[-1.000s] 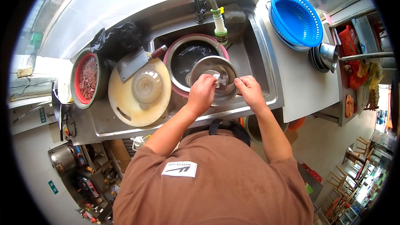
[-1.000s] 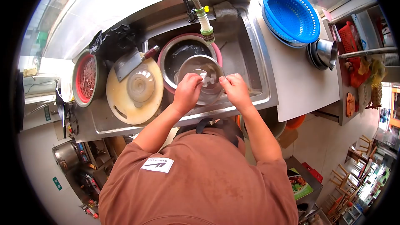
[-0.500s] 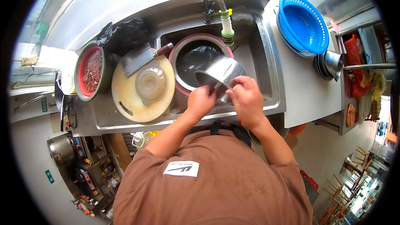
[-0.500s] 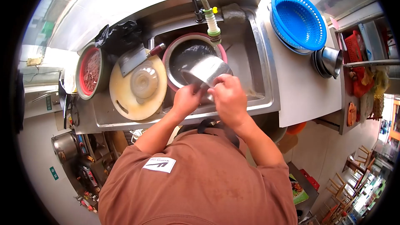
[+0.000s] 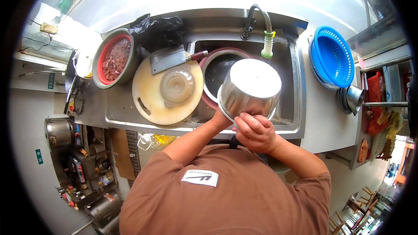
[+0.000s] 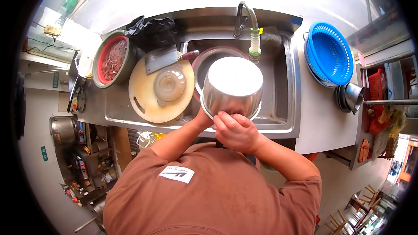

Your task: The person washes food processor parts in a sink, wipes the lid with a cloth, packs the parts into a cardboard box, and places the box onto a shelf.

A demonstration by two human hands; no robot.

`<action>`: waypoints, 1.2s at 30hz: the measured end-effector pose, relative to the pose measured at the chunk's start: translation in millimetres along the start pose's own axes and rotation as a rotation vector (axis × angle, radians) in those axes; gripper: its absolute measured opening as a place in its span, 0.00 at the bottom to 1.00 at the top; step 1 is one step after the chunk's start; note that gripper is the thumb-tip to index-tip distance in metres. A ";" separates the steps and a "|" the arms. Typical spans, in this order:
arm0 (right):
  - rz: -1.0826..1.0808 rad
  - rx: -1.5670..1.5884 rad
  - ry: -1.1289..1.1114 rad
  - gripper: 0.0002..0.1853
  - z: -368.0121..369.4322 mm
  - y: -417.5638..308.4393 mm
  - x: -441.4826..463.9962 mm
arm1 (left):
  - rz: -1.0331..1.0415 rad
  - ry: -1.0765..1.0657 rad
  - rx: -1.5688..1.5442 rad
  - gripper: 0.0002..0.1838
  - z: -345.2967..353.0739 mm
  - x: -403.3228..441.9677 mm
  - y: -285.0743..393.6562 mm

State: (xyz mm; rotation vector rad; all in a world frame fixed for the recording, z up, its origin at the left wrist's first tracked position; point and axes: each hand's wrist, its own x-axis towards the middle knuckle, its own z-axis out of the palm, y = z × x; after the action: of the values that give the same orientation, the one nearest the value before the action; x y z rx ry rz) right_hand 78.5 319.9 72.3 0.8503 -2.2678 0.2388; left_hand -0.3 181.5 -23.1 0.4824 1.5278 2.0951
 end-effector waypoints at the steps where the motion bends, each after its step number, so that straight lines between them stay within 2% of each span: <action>1: -0.007 -0.004 -0.003 0.08 -0.9 -1.3 3.0 | 0.009 0.002 0.020 0.23 -3.4 -1.8 -1.3; 5: -0.007 0.001 0.021 0.05 -1.2 -5.4 12.2 | 0.163 0.009 0.339 0.23 -19.2 -6.8 -18.7; 9: 0.025 -0.041 0.056 0.04 7.4 -11.5 14.7 | 0.529 0.057 1.118 0.23 -40.1 -10.4 -53.7; 11: 0.033 -0.069 0.086 0.05 11.0 -15.1 13.9 | 0.667 0.093 1.385 0.23 -45.5 -12.2 -64.9; 13: 0.118 -0.070 0.112 0.15 10.3 -13.3 13.8 | 0.743 0.137 1.436 0.24 -43.6 -10.8 -56.2; 14: 0.126 -0.058 0.120 0.11 9.7 -12.0 15.2 | 0.741 0.165 1.319 0.25 -40.6 -10.5 -47.1; 16: 0.133 -0.029 0.124 0.10 11.6 -8.1 20.1 | 0.688 0.245 0.995 0.26 -31.1 -7.9 -11.1; 18: 0.200 0.009 0.121 0.07 14.6 -7.3 28.4 | 0.503 0.355 0.553 0.19 -12.5 -6.2 54.3; 19: 0.196 0.018 0.119 0.07 17.8 -6.2 31.4 | 0.500 0.364 0.556 0.19 -17.2 -8.8 56.2; 21: 0.522 0.206 0.099 0.06 24.4 -3.7 35.6 | 0.250 0.304 0.747 0.11 -27.9 -15.9 59.5; 22: 0.689 0.299 0.075 0.07 30.8 -3.0 32.3 | 0.135 0.317 0.800 0.11 -31.6 -17.8 59.7; 23: 0.690 0.310 0.072 0.07 38.8 -0.5 28.0 | 0.016 0.328 0.852 0.13 -35.5 -20.5 60.1; 25: 1.090 0.502 0.022 0.08 59.8 8.7 10.8 | -0.099 0.216 0.975 0.12 -44.9 -21.9 61.8; 26: 1.239 0.662 0.053 0.08 81.3 13.9 -17.1 | -0.105 0.224 0.978 0.12 -49.5 -24.1 64.5; 27: 1.236 0.672 0.049 0.08 87.8 15.2 -27.8 | -0.149 0.123 1.000 0.14 -54.4 -26.5 68.5; 28: 1.438 0.875 0.061 0.08 90.1 13.6 -35.8 | -0.195 0.020 1.016 0.16 -59.4 -30.0 71.2; 29: 1.638 1.079 0.071 0.09 91.1 11.2 -44.2 | -0.202 0.024 1.015 0.16 -65.8 -35.6 73.0; 31: 1.647 1.107 0.090 0.09 90.0 9.1 -52.3 | -0.043 0.428 0.777 0.18 -82.8 -50.4 79.2; 33: 1.656 1.110 0.158 0.09 88.0 10.6 -58.1 | -0.070 0.750 1.068 0.22 -131.4 -57.5 61.9; 35: 1.661 1.117 0.159 0.09 82.8 11.7 -60.0 | -0.230 0.955 1.410 0.30 -181.8 -61.5 32.8; 36: 1.663 1.124 0.175 0.09 83.1 14.5 -59.1 | -0.221 0.954 1.409 0.30 -195.5 -55.9 28.2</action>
State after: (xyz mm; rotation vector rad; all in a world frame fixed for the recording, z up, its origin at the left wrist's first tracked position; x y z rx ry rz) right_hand 56.1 328.9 -27.9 -0.8577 -1.9310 2.2411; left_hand -68.1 -9.5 -56.1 -0.3631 3.2662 0.6917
